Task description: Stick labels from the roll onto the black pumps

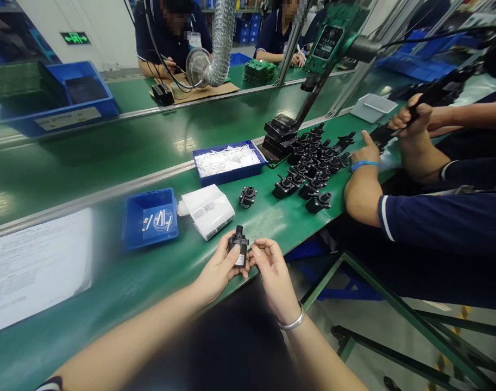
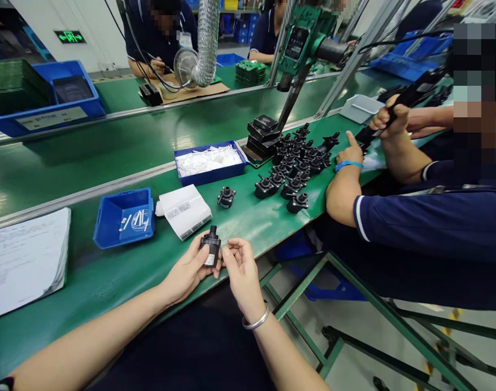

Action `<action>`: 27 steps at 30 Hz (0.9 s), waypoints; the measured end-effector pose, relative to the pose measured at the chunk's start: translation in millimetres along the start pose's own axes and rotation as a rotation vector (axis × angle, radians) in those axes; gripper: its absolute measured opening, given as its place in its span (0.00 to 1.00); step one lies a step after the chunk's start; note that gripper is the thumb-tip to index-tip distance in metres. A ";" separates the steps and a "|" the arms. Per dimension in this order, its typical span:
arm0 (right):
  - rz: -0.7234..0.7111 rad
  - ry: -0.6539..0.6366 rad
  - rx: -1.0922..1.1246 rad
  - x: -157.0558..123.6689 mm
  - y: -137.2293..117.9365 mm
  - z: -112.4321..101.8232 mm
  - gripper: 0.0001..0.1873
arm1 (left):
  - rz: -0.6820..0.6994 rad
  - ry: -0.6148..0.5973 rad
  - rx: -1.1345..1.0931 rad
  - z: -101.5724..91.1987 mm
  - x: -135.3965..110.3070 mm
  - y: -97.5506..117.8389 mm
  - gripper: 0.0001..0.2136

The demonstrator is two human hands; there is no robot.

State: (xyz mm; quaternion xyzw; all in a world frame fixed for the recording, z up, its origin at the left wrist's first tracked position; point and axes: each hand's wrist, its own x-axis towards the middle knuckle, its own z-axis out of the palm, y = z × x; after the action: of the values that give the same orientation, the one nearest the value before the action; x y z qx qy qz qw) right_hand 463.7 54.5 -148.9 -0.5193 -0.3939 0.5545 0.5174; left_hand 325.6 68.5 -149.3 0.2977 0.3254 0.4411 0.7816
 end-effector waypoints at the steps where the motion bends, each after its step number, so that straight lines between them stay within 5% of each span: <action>1: -0.015 0.010 -0.011 -0.9 2.1 2.2 0.13 | -0.004 -0.013 -0.036 0.6 -0.3 -0.1 0.25; 6: -0.056 -0.015 -0.098 -6.0 9.9 14.7 0.25 | 0.002 0.007 -0.102 0.5 -1.1 -4.0 0.23; 11: -0.014 -0.054 -0.058 -8.5 13.5 20.1 0.23 | 0.029 0.049 -0.132 -0.3 -1.7 -6.9 0.23; 15: -0.021 -0.030 -0.063 -6.7 10.8 13.6 0.23 | 0.058 0.034 -0.117 1.9 -1.4 -6.5 0.24; 20: -0.133 -0.119 -0.272 1.0 -0.5 -1.4 0.35 | 0.088 -0.051 -0.024 1.1 -1.4 -4.6 0.22; 27: -0.199 -0.190 -0.505 21.4 -7.1 -21.5 0.24 | 0.229 -0.089 0.611 -10.2 -4.1 1.6 0.25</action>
State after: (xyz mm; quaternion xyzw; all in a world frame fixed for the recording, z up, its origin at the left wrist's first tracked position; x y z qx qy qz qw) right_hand 487.6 74.4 -148.8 -0.5364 -0.6152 0.4314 0.3842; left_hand 315.3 67.4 -153.3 0.5721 0.3728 0.3947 0.6148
